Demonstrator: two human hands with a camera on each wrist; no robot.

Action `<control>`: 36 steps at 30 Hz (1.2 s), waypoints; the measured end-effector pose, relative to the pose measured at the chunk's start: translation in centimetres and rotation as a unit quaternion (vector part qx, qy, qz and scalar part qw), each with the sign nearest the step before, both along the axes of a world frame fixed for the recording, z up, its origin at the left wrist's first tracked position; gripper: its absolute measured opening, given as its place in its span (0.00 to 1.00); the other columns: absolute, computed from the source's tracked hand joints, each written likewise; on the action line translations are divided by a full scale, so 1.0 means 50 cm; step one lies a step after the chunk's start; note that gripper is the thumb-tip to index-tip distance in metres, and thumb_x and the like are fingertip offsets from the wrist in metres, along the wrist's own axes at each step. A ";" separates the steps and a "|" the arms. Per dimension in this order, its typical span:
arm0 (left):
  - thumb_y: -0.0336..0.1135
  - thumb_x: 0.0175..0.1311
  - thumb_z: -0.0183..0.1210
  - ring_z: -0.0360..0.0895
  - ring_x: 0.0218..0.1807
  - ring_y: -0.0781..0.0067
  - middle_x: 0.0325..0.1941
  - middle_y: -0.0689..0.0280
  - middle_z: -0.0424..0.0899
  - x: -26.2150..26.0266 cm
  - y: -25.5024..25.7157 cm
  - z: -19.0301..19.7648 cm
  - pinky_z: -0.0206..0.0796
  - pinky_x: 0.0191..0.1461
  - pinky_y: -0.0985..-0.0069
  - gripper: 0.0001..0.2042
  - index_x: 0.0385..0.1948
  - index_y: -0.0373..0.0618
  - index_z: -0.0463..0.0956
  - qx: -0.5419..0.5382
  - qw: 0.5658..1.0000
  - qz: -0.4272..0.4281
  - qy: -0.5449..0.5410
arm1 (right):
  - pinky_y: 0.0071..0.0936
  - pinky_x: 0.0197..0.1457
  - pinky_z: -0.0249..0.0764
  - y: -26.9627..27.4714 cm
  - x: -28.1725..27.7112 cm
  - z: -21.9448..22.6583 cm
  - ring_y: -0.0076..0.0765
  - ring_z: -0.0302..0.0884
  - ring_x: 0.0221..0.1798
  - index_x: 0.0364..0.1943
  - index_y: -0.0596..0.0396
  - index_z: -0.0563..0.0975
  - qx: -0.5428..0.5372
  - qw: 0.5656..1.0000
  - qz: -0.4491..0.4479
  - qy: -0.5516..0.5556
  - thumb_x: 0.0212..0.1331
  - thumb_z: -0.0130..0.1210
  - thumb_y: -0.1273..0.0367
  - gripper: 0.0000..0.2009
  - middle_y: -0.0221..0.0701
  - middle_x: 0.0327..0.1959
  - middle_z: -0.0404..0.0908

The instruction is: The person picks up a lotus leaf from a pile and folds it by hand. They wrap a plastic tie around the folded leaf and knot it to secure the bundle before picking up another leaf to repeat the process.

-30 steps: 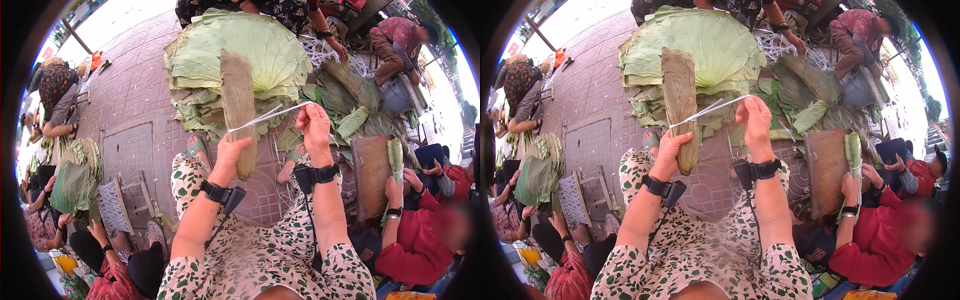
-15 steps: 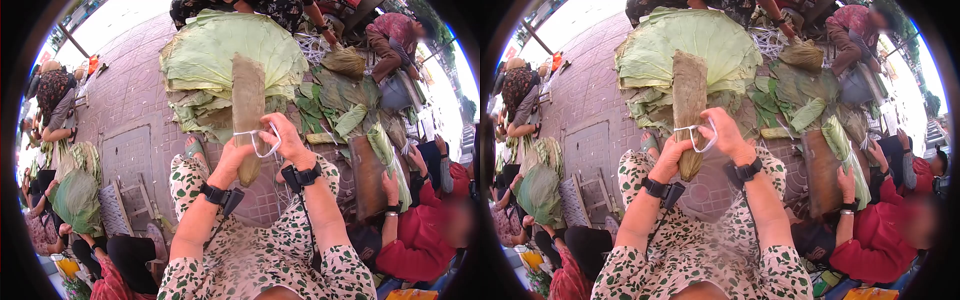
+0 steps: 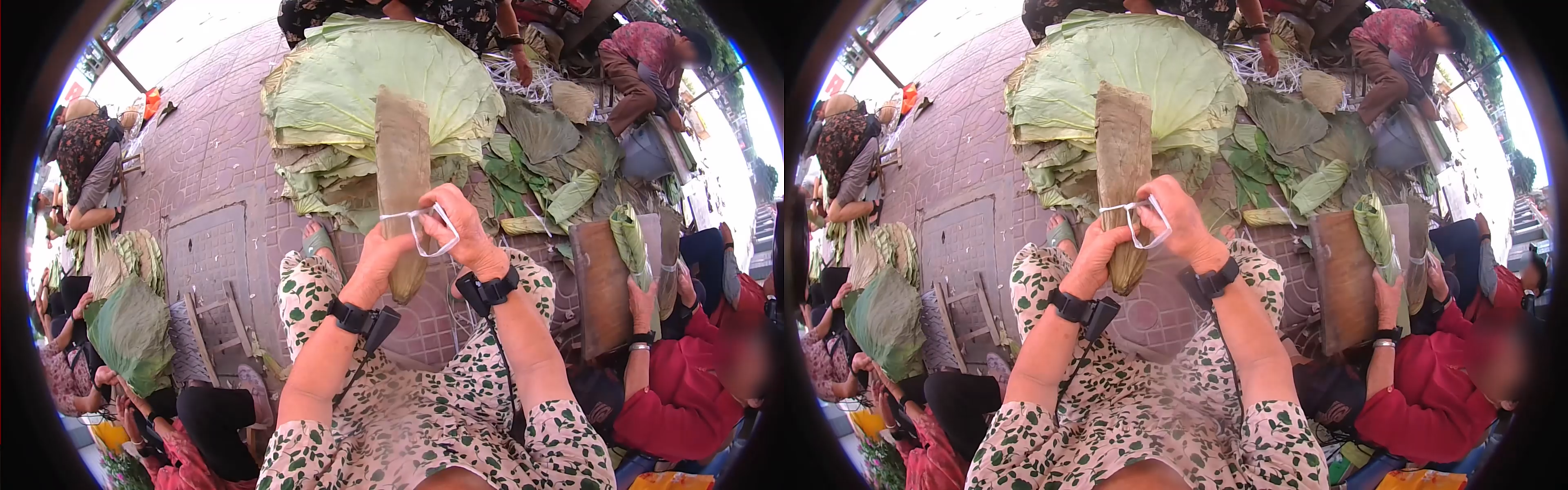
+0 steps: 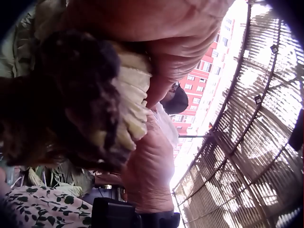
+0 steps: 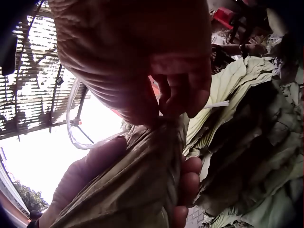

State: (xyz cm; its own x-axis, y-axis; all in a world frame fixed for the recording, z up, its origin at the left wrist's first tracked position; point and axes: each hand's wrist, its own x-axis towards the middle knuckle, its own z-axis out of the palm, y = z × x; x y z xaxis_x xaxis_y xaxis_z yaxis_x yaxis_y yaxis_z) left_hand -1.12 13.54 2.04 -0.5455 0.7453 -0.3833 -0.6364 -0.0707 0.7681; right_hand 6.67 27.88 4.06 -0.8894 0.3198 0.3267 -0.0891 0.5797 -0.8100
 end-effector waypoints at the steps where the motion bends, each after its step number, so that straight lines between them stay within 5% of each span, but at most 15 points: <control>1: 0.24 0.52 0.58 0.77 0.37 0.76 0.38 0.65 0.79 0.001 0.000 -0.003 0.72 0.40 0.79 0.16 0.45 0.38 0.71 0.000 1.000 0.000 0.000 | 0.31 0.37 0.68 -0.004 0.000 0.005 0.42 0.71 0.35 0.34 0.57 0.72 -0.036 0.999 0.003 -0.004 0.49 0.56 0.73 0.08 0.36 0.31 0.69; 5: 0.24 0.52 0.58 0.77 0.38 0.75 0.39 0.64 0.79 0.003 0.000 -0.013 0.72 0.41 0.78 0.17 0.45 0.37 0.70 -0.001 0.999 -0.006 0.052 | 0.26 0.34 0.69 -0.001 -0.005 -0.020 0.33 0.72 0.31 0.35 0.58 0.72 -0.017 0.999 -0.015 -0.042 0.51 0.56 0.72 0.08 0.33 0.31 0.71; 7: 0.24 0.52 0.57 0.77 0.38 0.75 0.40 0.64 0.79 0.003 0.000 -0.010 0.71 0.41 0.77 0.17 0.46 0.37 0.70 0.004 0.999 0.006 0.050 | 0.21 0.31 0.69 0.000 -0.010 -0.037 0.23 0.71 0.27 0.35 0.58 0.71 -0.264 0.964 -0.019 -0.023 0.55 0.56 0.71 0.08 0.30 0.30 0.73; 12: 0.28 0.52 0.57 0.76 0.42 0.70 0.42 0.61 0.77 -0.001 -0.004 0.015 0.69 0.45 0.72 0.20 0.49 0.35 0.68 0.048 0.997 0.028 -0.054 | 0.18 0.28 0.68 0.007 -0.003 -0.006 0.19 0.69 0.23 0.35 0.54 0.70 -0.435 0.897 -0.074 0.026 0.61 0.51 0.68 0.05 0.27 0.26 0.73; 14: 0.28 0.54 0.55 0.76 0.44 0.66 0.44 0.57 0.77 -0.003 -0.006 0.012 0.70 0.48 0.71 0.20 0.50 0.34 0.67 0.074 0.994 0.019 -0.082 | 0.19 0.26 0.66 0.022 -0.006 -0.011 0.19 0.66 0.21 0.35 0.53 0.71 -0.576 0.809 -0.089 0.069 0.60 0.51 0.67 0.05 0.26 0.26 0.73; 18: 0.34 0.55 0.52 0.74 0.50 0.59 0.50 0.50 0.75 -0.005 -0.015 0.021 0.68 0.54 0.68 0.24 0.53 0.32 0.64 0.147 0.982 -0.018 -0.118 | 0.18 0.22 0.61 0.031 -0.003 -0.007 0.17 0.60 0.18 0.34 0.50 0.71 -0.621 0.778 -0.062 0.066 0.61 0.50 0.66 0.05 0.23 0.24 0.70; 24: 0.42 0.54 0.53 0.74 0.50 0.61 0.49 0.51 0.75 -0.002 -0.029 0.039 0.70 0.48 0.71 0.27 0.54 0.33 0.64 0.203 0.971 -0.020 -0.121 | 0.15 0.20 0.57 0.050 -0.003 -0.020 0.15 0.56 0.16 0.34 0.51 0.71 -0.669 0.739 -0.031 0.070 0.61 0.50 0.63 0.07 0.22 0.22 0.67; 28: 0.44 0.53 0.53 0.75 0.48 0.60 0.50 0.51 0.75 -0.009 -0.040 0.051 0.71 0.47 0.72 0.28 0.54 0.33 0.64 0.213 0.969 0.018 -0.125 | 0.16 0.19 0.55 0.041 -0.003 0.004 0.14 0.54 0.14 0.35 0.54 0.72 -0.660 0.750 -0.020 0.048 0.63 0.48 0.62 0.09 0.22 0.19 0.66; 31: 0.47 0.55 0.53 0.77 0.42 0.63 0.48 0.51 0.75 -0.018 -0.050 0.045 0.72 0.48 0.67 0.29 0.55 0.36 0.63 0.259 0.955 0.072 -0.127 | 0.15 0.18 0.56 0.027 0.000 0.013 0.15 0.56 0.15 0.32 0.54 0.72 -0.544 0.836 0.058 -0.037 0.62 0.50 0.60 0.12 0.22 0.17 0.66; 36: 0.47 0.56 0.53 0.77 0.42 0.63 0.48 0.52 0.75 -0.029 -0.063 0.036 0.70 0.47 0.68 0.29 0.57 0.38 0.61 0.269 0.948 0.084 -0.149 | 0.14 0.19 0.57 0.011 0.002 0.028 0.14 0.56 0.15 0.26 0.55 0.74 -0.470 0.869 0.083 -0.130 0.61 0.51 0.59 0.14 0.22 0.18 0.68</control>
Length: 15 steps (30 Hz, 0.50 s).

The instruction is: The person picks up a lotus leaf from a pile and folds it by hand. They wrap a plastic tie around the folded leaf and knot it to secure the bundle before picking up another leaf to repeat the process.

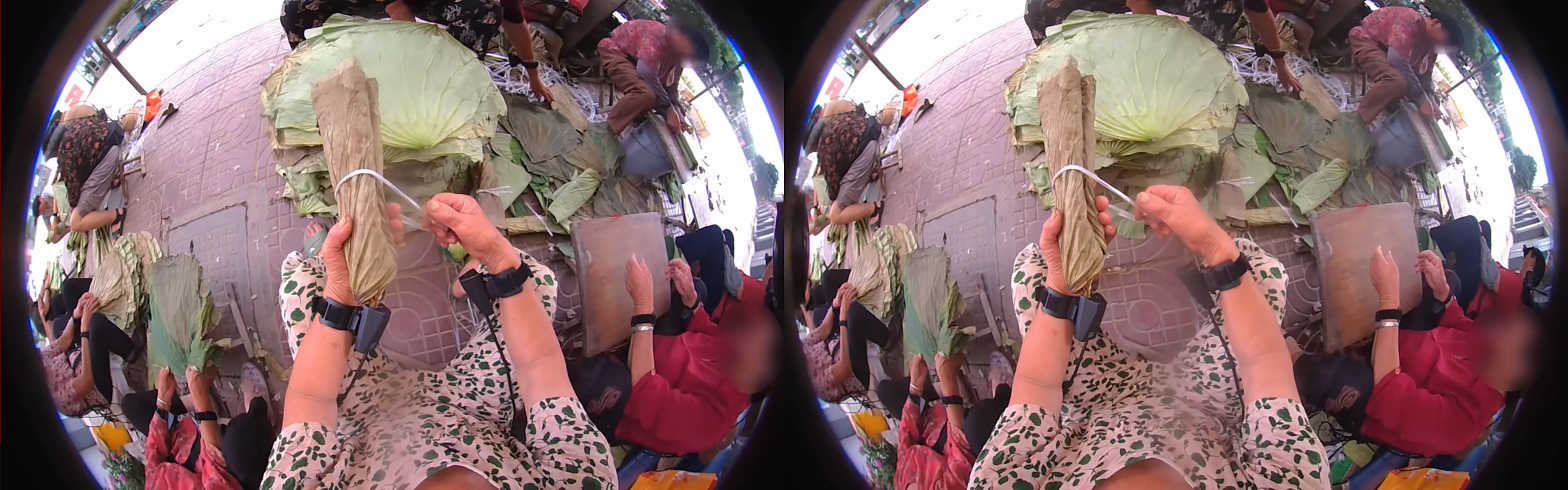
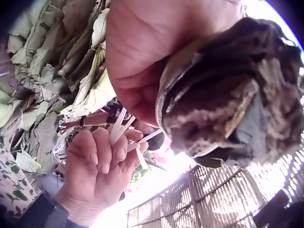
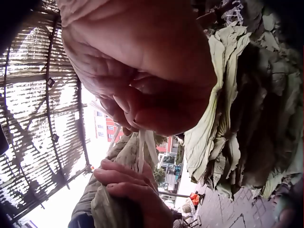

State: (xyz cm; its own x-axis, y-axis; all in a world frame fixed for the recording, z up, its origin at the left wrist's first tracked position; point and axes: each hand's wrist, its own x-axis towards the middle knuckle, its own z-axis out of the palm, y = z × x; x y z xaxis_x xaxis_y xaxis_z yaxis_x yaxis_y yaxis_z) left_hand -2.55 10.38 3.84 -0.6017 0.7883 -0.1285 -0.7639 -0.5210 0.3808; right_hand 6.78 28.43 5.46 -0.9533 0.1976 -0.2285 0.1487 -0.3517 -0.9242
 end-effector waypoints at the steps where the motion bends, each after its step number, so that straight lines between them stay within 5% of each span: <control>1: 0.47 0.56 0.54 0.77 0.42 0.64 0.48 0.52 0.75 -0.007 -0.002 -0.006 0.69 0.47 0.68 0.30 0.58 0.38 0.59 0.030 1.000 -0.001 0.004 | 0.14 0.19 0.57 0.005 0.004 0.002 0.14 0.58 0.16 0.26 0.55 0.74 0.009 1.000 0.023 0.007 0.61 0.52 0.59 0.14 0.22 0.18 0.69; 6: 0.46 0.56 0.56 0.76 0.43 0.65 0.49 0.55 0.75 -0.042 -0.013 0.009 0.65 0.49 0.69 0.34 0.62 0.39 0.54 0.188 0.979 0.027 -0.067 | 0.12 0.20 0.59 0.021 0.026 0.007 0.12 0.60 0.17 0.27 0.55 0.77 0.140 0.989 0.020 -0.039 0.59 0.54 0.59 0.14 0.20 0.18 0.70; 9: 0.46 0.57 0.54 0.77 0.42 0.65 0.47 0.57 0.76 -0.038 -0.015 0.008 0.69 0.48 0.69 0.33 0.62 0.40 0.54 0.102 0.994 0.026 -0.013 | 0.15 0.22 0.61 0.017 0.032 -0.002 0.13 0.64 0.22 0.29 0.56 0.78 0.162 0.985 -0.037 -0.051 0.58 0.54 0.59 0.14 0.21 0.19 0.71; 12: 0.47 0.58 0.53 0.77 0.40 0.65 0.46 0.57 0.76 -0.033 -0.016 0.007 0.74 0.43 0.69 0.33 0.62 0.40 0.53 0.012 0.999 0.014 0.045 | 0.22 0.25 0.66 0.001 0.030 -0.014 0.22 0.70 0.23 0.30 0.57 0.78 0.224 0.970 -0.028 -0.087 0.56 0.55 0.61 0.12 0.27 0.20 0.75; 15: 0.48 0.57 0.53 0.77 0.39 0.64 0.44 0.57 0.76 -0.035 -0.014 0.012 0.74 0.41 0.69 0.35 0.63 0.40 0.51 0.041 0.998 0.006 0.051 | 0.38 0.36 0.68 -0.021 0.027 -0.046 0.50 0.73 0.31 0.33 0.58 0.76 0.455 0.878 0.118 -0.085 0.53 0.54 0.65 0.10 0.43 0.27 0.77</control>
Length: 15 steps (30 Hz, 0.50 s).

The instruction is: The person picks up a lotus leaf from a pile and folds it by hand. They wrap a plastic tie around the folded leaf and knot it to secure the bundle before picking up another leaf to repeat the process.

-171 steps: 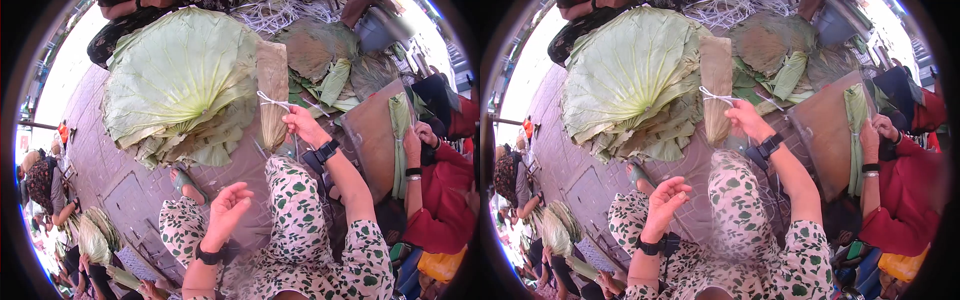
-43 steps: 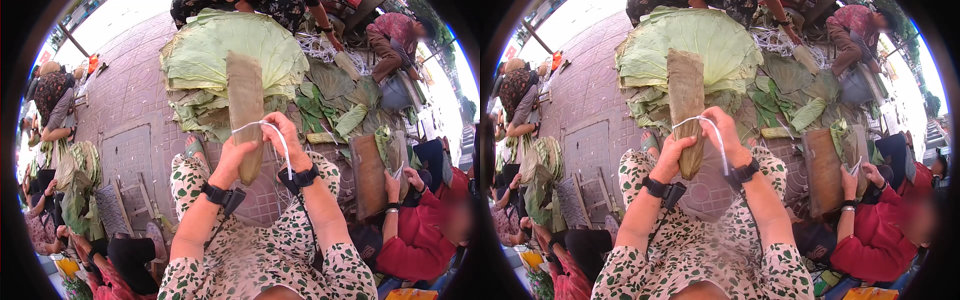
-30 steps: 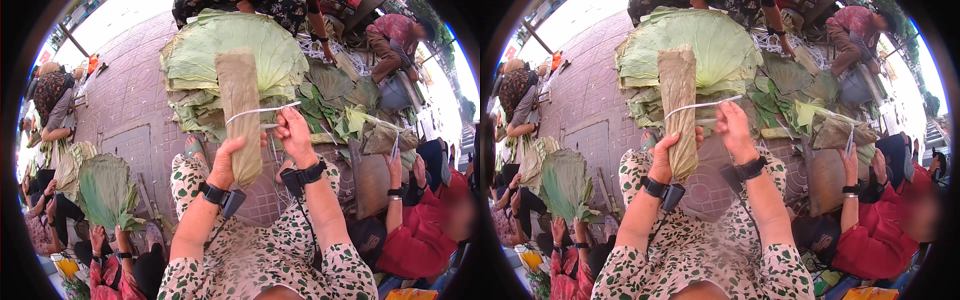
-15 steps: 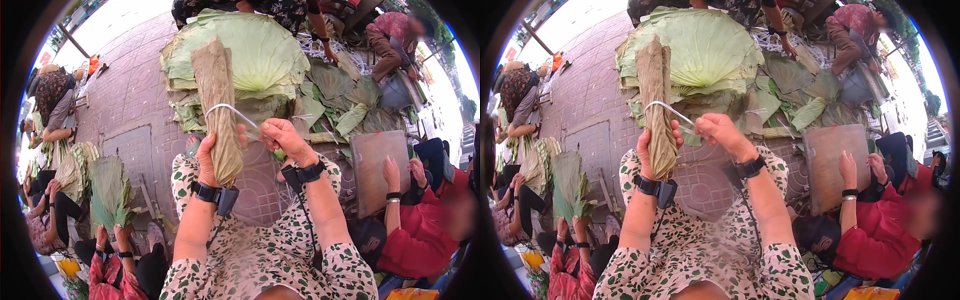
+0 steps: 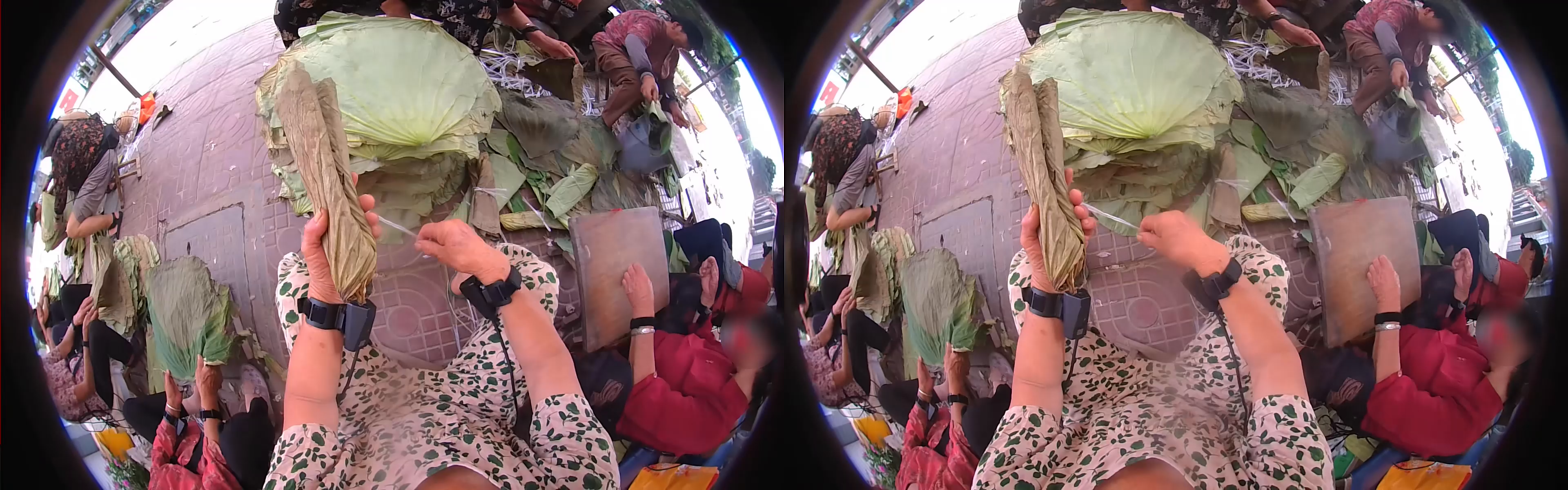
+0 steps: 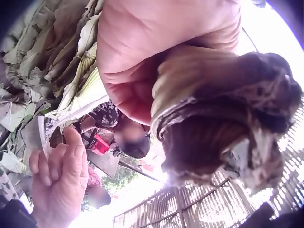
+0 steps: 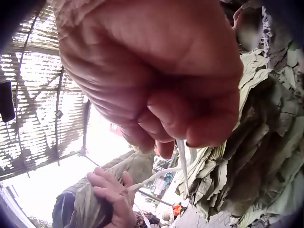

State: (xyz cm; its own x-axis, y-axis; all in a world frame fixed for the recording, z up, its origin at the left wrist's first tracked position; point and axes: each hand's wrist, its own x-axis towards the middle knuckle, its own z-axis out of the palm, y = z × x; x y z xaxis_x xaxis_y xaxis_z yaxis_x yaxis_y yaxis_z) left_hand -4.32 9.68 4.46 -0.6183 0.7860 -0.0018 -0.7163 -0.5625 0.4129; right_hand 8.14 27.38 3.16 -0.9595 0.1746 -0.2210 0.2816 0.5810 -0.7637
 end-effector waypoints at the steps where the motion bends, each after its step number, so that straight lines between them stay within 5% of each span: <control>1: 0.48 0.57 0.53 0.77 0.39 0.64 0.44 0.57 0.76 -0.002 -0.001 0.000 0.74 0.41 0.69 0.35 0.63 0.40 0.51 -0.001 1.000 -0.004 0.000 | 0.38 0.36 0.68 -0.002 -0.002 -0.004 0.50 0.73 0.31 0.33 0.58 0.76 -0.001 1.000 -0.004 0.000 0.53 0.54 0.65 0.10 0.43 0.27 0.77; 5: 0.47 0.57 0.55 0.78 0.38 0.65 0.44 0.55 0.77 -0.003 0.003 -0.002 0.72 0.40 0.69 0.37 0.63 0.35 0.48 0.050 0.999 -0.005 0.007 | 0.40 0.36 0.68 0.036 -0.011 -0.007 0.52 0.72 0.32 0.28 0.60 0.75 0.035 0.998 -0.043 0.038 0.54 0.52 0.66 0.09 0.44 0.26 0.76; 7: 0.47 0.58 0.55 0.78 0.39 0.64 0.44 0.54 0.77 -0.010 -0.001 -0.008 0.69 0.41 0.69 0.38 0.63 0.34 0.46 0.076 0.996 -0.018 0.031 | 0.38 0.34 0.67 0.085 0.005 -0.014 0.49 0.72 0.30 0.27 0.60 0.74 0.108 0.975 -0.141 0.135 0.54 0.52 0.66 0.10 0.44 0.24 0.74; 13: 0.46 0.58 0.54 0.78 0.41 0.65 0.45 0.54 0.77 -0.009 0.002 -0.007 0.68 0.44 0.70 0.37 0.63 0.35 0.47 0.120 0.992 -0.029 0.008 | 0.31 0.32 0.67 0.183 0.145 0.036 0.31 0.71 0.24 0.30 0.61 0.75 0.034 0.931 -0.353 0.083 0.54 0.52 0.63 0.13 0.36 0.19 0.72; 15: 0.47 0.58 0.54 0.78 0.41 0.64 0.45 0.54 0.77 -0.005 0.002 -0.003 0.68 0.43 0.69 0.36 0.63 0.37 0.48 0.091 0.995 -0.025 0.007 | 0.33 0.34 0.68 0.182 0.194 0.069 0.35 0.72 0.26 0.30 0.62 0.75 -0.020 0.911 -0.412 0.025 0.53 0.52 0.62 0.13 0.39 0.21 0.74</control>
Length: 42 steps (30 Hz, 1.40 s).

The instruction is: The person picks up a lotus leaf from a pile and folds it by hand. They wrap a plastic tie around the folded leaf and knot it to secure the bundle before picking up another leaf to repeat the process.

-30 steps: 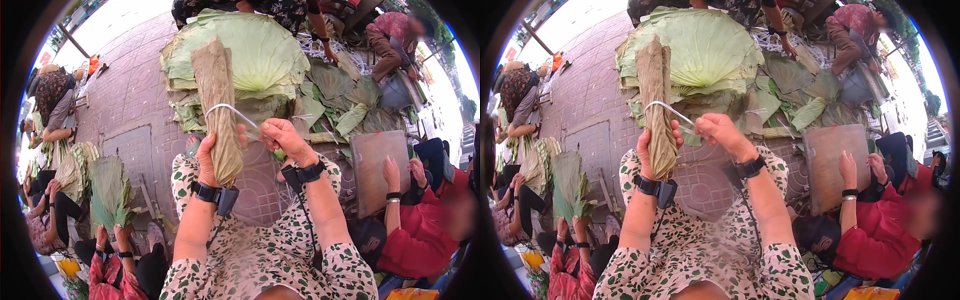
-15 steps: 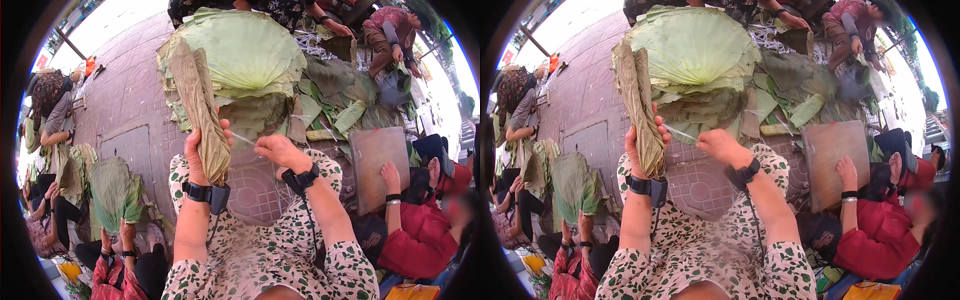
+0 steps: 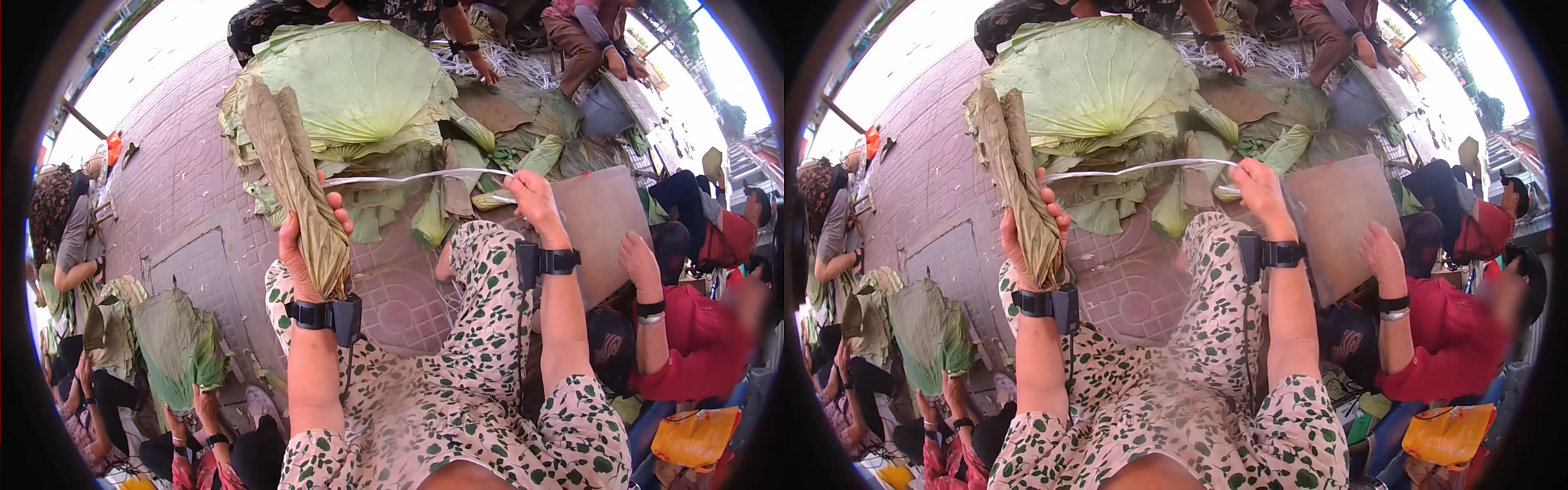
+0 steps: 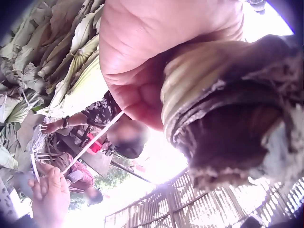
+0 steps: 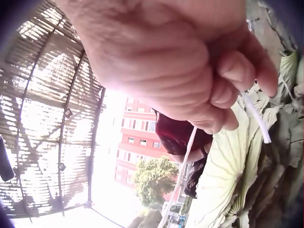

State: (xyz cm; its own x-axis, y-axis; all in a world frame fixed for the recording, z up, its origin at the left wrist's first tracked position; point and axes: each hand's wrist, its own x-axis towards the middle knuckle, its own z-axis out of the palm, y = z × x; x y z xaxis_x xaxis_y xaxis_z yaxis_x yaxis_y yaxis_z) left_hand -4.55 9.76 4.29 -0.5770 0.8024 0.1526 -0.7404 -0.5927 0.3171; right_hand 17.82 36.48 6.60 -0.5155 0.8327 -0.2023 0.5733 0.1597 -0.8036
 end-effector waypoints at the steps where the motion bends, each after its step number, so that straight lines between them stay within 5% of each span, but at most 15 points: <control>1: 0.47 0.58 0.53 0.78 0.40 0.65 0.45 0.54 0.77 0.001 -0.001 0.002 0.71 0.42 0.69 0.35 0.63 0.38 0.50 -0.012 1.000 0.004 -0.001 | 0.33 0.34 0.68 0.005 0.030 -0.003 0.35 0.72 0.26 0.30 0.62 0.75 0.003 1.000 0.000 -0.001 0.53 0.52 0.62 0.13 0.39 0.21 0.74; 5: 0.47 0.58 0.53 0.78 0.40 0.64 0.45 0.52 0.76 0.014 -0.005 0.014 0.74 0.40 0.69 0.33 0.62 0.37 0.53 -0.081 0.996 0.037 0.014 | 0.42 0.40 0.69 -0.005 0.168 -0.089 0.54 0.74 0.37 0.31 0.58 0.76 0.202 0.959 0.034 -0.198 0.54 0.50 0.61 0.13 0.46 0.29 0.77; 9: 0.46 0.58 0.53 0.78 0.40 0.64 0.45 0.52 0.76 0.023 -0.010 0.024 0.74 0.41 0.71 0.31 0.60 0.37 0.57 -0.113 0.993 0.038 0.009 | 0.45 0.44 0.70 -0.082 0.342 -0.257 0.55 0.74 0.41 0.30 0.55 0.78 0.117 0.925 0.073 -0.354 0.50 0.52 0.61 0.12 0.45 0.34 0.78; 14: 0.46 0.58 0.52 0.78 0.42 0.62 0.47 0.50 0.75 0.028 -0.005 0.026 0.75 0.42 0.70 0.29 0.57 0.36 0.59 -0.123 0.992 0.017 -0.008 | 0.41 0.49 0.71 -0.158 0.620 -0.597 0.52 0.75 0.48 0.40 0.58 0.77 -0.032 0.819 0.302 -0.487 0.49 0.54 0.62 0.16 0.46 0.39 0.79; 15: 0.46 0.58 0.52 0.78 0.43 0.61 0.48 0.49 0.74 0.029 -0.004 0.026 0.76 0.43 0.70 0.29 0.57 0.36 0.60 -0.127 0.992 0.009 -0.012 | 0.41 0.49 0.71 -0.162 0.634 -0.613 0.52 0.75 0.48 0.40 0.58 0.77 -0.032 0.819 0.302 -0.487 0.49 0.54 0.62 0.16 0.46 0.39 0.79; 17: 0.45 0.58 0.52 0.76 0.46 0.60 0.50 0.48 0.73 0.029 -0.001 0.020 0.76 0.42 0.69 0.27 0.55 0.36 0.61 -0.119 0.993 -0.008 -0.011 | 0.41 0.48 0.72 -0.167 0.645 -0.627 0.52 0.75 0.47 0.45 0.58 0.75 -0.020 0.909 0.252 -0.331 0.48 0.55 0.66 0.18 0.48 0.39 0.78; 18: 0.44 0.58 0.52 0.75 0.48 0.58 0.51 0.48 0.72 0.030 0.001 0.016 0.77 0.41 0.68 0.26 0.54 0.36 0.63 -0.111 0.994 -0.024 -0.010 | 0.41 0.48 0.72 -0.162 0.680 -0.537 0.52 0.75 0.47 0.45 0.58 0.75 -0.020 0.909 0.251 -0.331 0.48 0.55 0.66 0.18 0.48 0.39 0.78; 20: 0.44 0.58 0.52 0.74 0.49 0.58 0.51 0.47 0.72 0.033 0.009 0.012 0.76 0.42 0.68 0.26 0.54 0.35 0.62 -0.120 0.992 -0.028 -0.018 | 0.41 0.45 0.72 -0.153 0.473 -0.357 0.53 0.76 0.43 0.49 0.58 0.71 0.061 0.942 0.170 -0.284 0.48 0.55 0.68 0.21 0.51 0.39 0.77; 22: 0.44 0.58 0.52 0.74 0.49 0.58 0.51 0.47 0.72 0.033 0.013 0.007 0.76 0.43 0.68 0.27 0.54 0.34 0.62 -0.117 0.992 -0.045 -0.003 | 0.38 0.41 0.73 -0.124 0.339 -0.186 0.51 0.77 0.37 0.51 0.59 0.69 -0.052 0.959 0.061 -0.273 0.48 0.55 0.69 0.23 0.52 0.39 0.76; 24: 0.43 0.58 0.51 0.74 0.50 0.57 0.52 0.48 0.72 0.032 0.014 0.002 0.74 0.46 0.67 0.27 0.54 0.33 0.62 -0.113 0.992 -0.050 0.005 | 0.31 0.37 0.74 -0.050 0.302 -0.179 0.42 0.78 0.31 0.54 0.60 0.66 0.171 0.962 0.121 -0.175 0.50 0.54 0.69 0.24 0.48 0.38 0.76; 28: 0.42 0.57 0.51 0.72 0.52 0.58 0.54 0.49 0.71 0.038 0.026 0.003 0.72 0.49 0.65 0.26 0.55 0.33 0.61 -0.128 0.989 -0.062 0.034 | 0.24 0.41 0.72 -0.076 0.084 0.042 0.28 0.75 0.39 0.56 0.60 0.65 -0.056 0.991 0.055 0.108 0.60 0.50 0.67 0.21 0.36 0.44 0.75; 30: 0.42 0.57 0.51 0.72 0.52 0.59 0.52 0.50 0.72 0.042 0.035 0.000 0.71 0.50 0.65 0.26 0.55 0.33 0.62 -0.138 0.988 -0.058 0.022 | 0.23 0.43 0.71 -0.110 0.011 0.071 0.28 0.75 0.42 0.55 0.60 0.65 -0.135 0.957 0.141 0.214 0.61 0.49 0.65 0.21 0.36 0.47 0.74; 34: 0.41 0.59 0.50 0.70 0.56 0.61 0.56 0.53 0.70 0.033 0.047 -0.030 0.66 0.56 0.66 0.27 0.57 0.33 0.59 -0.166 0.983 -0.039 0.067 | 0.27 0.49 0.70 -0.191 -0.119 0.026 0.31 0.74 0.47 0.55 0.62 0.65 -0.163 0.928 0.287 0.171 0.61 0.51 0.58 0.25 0.36 0.49 0.73; 40: 0.41 0.58 0.51 0.70 0.55 0.64 0.55 0.55 0.71 0.022 0.048 -0.035 0.62 0.60 0.71 0.27 0.56 0.33 0.60 -0.230 0.972 -0.041 0.022 | 0.31 0.49 0.72 -0.238 -0.193 -0.035 0.30 0.74 0.48 0.53 0.60 0.67 -0.485 0.793 0.263 0.257 0.61 0.49 0.54 0.25 0.33 0.49 0.73; 42: 0.43 0.58 0.51 0.71 0.54 0.64 0.53 0.55 0.72 0.027 0.051 -0.033 0.63 0.59 0.70 0.27 0.56 0.33 0.61 -0.231 0.970 -0.059 0.050 | 0.31 0.48 0.73 -0.237 -0.190 -0.036 0.29 0.74 0.47 0.52 0.60 0.68 -0.491 0.788 0.264 0.261 0.61 0.50 0.55 0.24 0.32 0.47 0.74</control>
